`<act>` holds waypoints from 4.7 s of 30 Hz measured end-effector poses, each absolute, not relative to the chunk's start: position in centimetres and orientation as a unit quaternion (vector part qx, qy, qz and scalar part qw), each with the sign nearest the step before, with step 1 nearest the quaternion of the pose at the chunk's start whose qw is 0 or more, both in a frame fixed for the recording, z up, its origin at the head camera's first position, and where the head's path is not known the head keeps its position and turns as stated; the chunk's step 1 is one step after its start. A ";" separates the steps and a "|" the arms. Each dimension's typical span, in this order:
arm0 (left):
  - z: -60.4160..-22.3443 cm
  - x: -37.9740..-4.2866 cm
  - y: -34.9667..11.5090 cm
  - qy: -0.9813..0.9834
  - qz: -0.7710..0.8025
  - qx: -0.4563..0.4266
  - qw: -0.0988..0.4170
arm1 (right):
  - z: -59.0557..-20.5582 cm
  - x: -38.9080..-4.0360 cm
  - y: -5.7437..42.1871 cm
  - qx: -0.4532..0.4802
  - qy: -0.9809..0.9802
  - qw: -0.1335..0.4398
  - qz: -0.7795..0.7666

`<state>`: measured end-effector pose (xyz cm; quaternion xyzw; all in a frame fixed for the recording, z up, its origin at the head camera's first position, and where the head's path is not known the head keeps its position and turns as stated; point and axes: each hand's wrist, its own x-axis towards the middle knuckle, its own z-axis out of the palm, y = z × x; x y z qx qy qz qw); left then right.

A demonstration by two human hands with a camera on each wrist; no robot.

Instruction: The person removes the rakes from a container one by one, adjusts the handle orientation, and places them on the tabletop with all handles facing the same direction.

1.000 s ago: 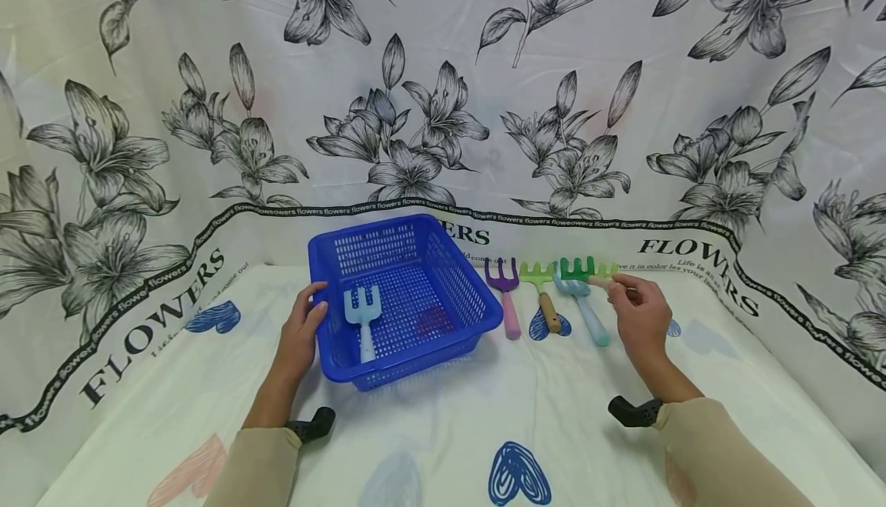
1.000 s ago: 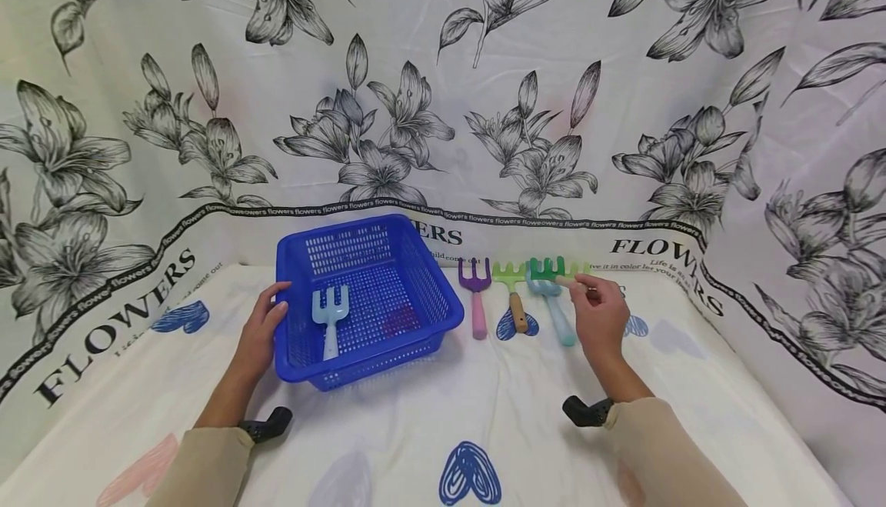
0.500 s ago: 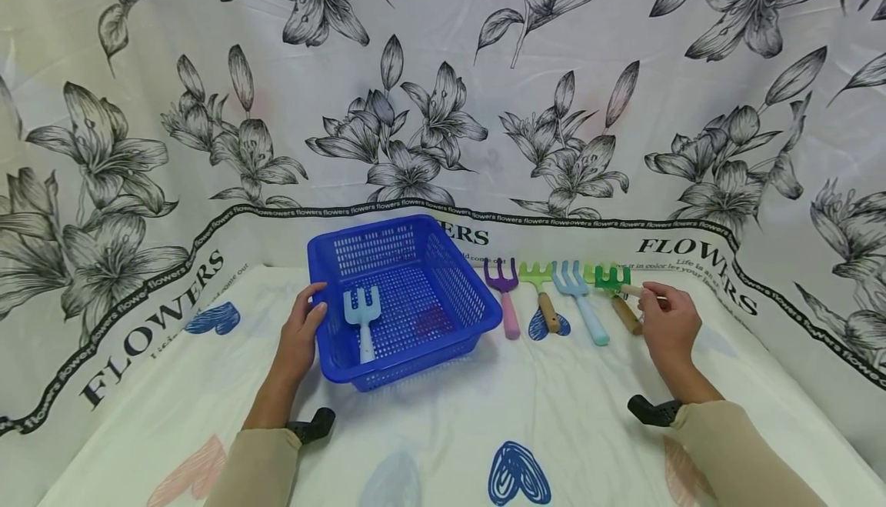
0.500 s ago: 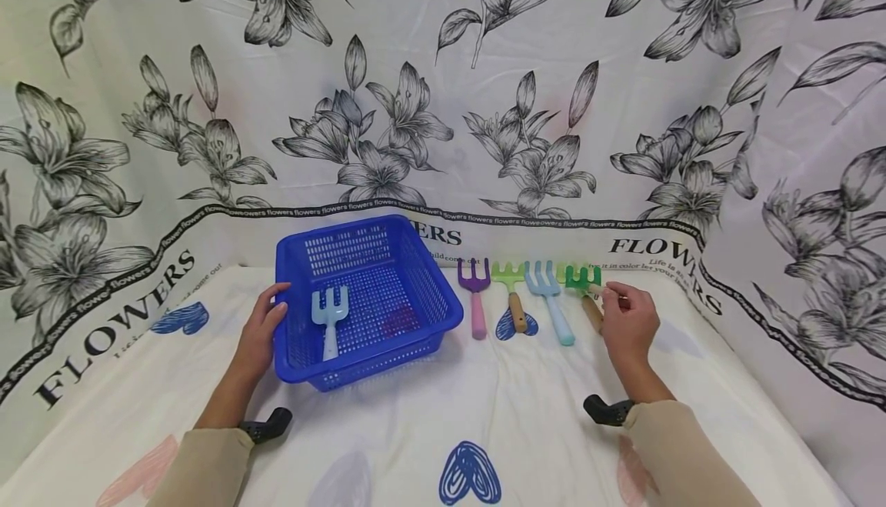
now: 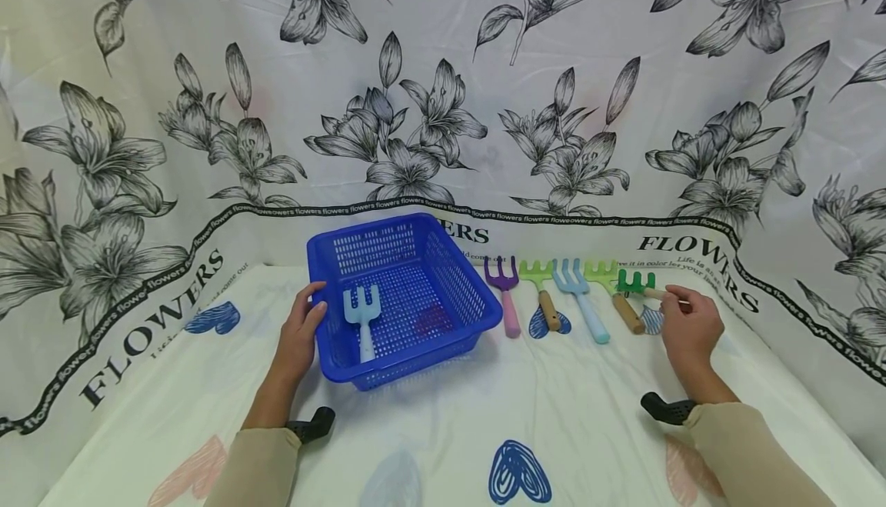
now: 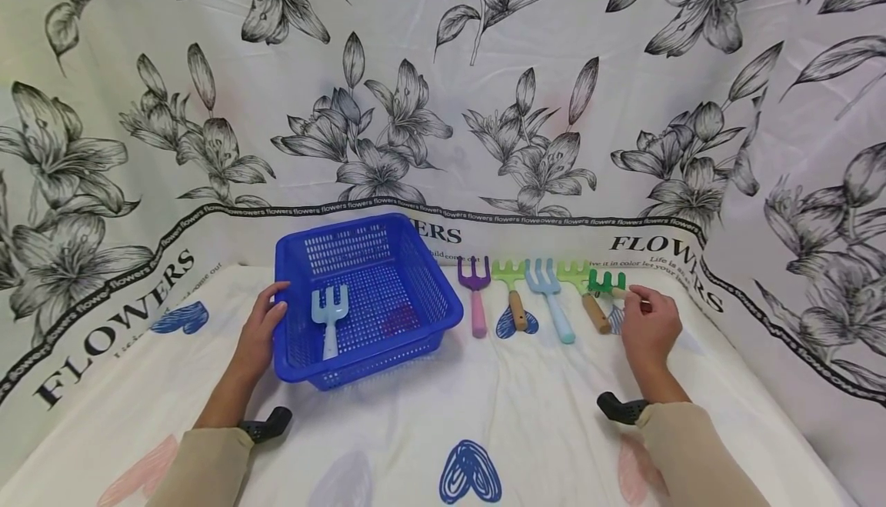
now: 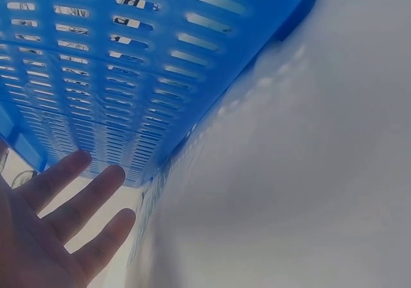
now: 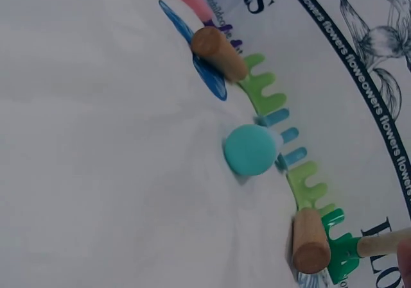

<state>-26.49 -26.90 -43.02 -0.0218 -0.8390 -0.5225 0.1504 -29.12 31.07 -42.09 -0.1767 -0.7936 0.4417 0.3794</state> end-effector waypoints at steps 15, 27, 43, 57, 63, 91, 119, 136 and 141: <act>-42.8 -26.3 -26.9 -0.840 -0.521 -0.019 0.150 | -43.0 -29.3 32.5 -0.189 -0.824 0.372 0.384; -42.7 -26.4 -26.7 -0.838 -0.523 -0.030 0.154 | -44.5 -29.4 34.9 -0.200 -0.876 0.232 0.371; -43.1 -26.3 -26.9 -0.839 -0.524 -0.024 0.148 | -45.4 -29.6 35.1 -0.183 -0.899 0.177 0.357; -43.0 -26.4 -26.8 -0.835 -0.529 -0.026 0.147 | -45.2 -29.8 35.1 -0.195 -0.899 0.184 0.346; -43.1 -26.5 -27.0 -0.833 -0.531 -0.028 0.150 | -44.8 -30.1 34.8 -0.199 -0.900 0.197 0.334; -43.2 -26.6 -26.9 -0.835 -0.530 -0.026 0.149 | -39.8 -30.4 27.2 -0.081 -0.896 0.190 0.392; -43.0 -26.7 -27.0 -0.839 -0.523 -0.028 0.147 | -37.5 -29.3 18.3 0.069 -0.858 0.204 0.467; -42.8 -26.8 -26.9 -0.833 -0.533 -0.035 0.144 | -36.7 -28.4 14.9 0.172 -0.836 0.188 0.485; -42.7 -26.9 -26.9 -0.824 -0.549 -0.037 0.136 | -36.7 -28.0 14.4 0.190 -0.836 0.194 0.477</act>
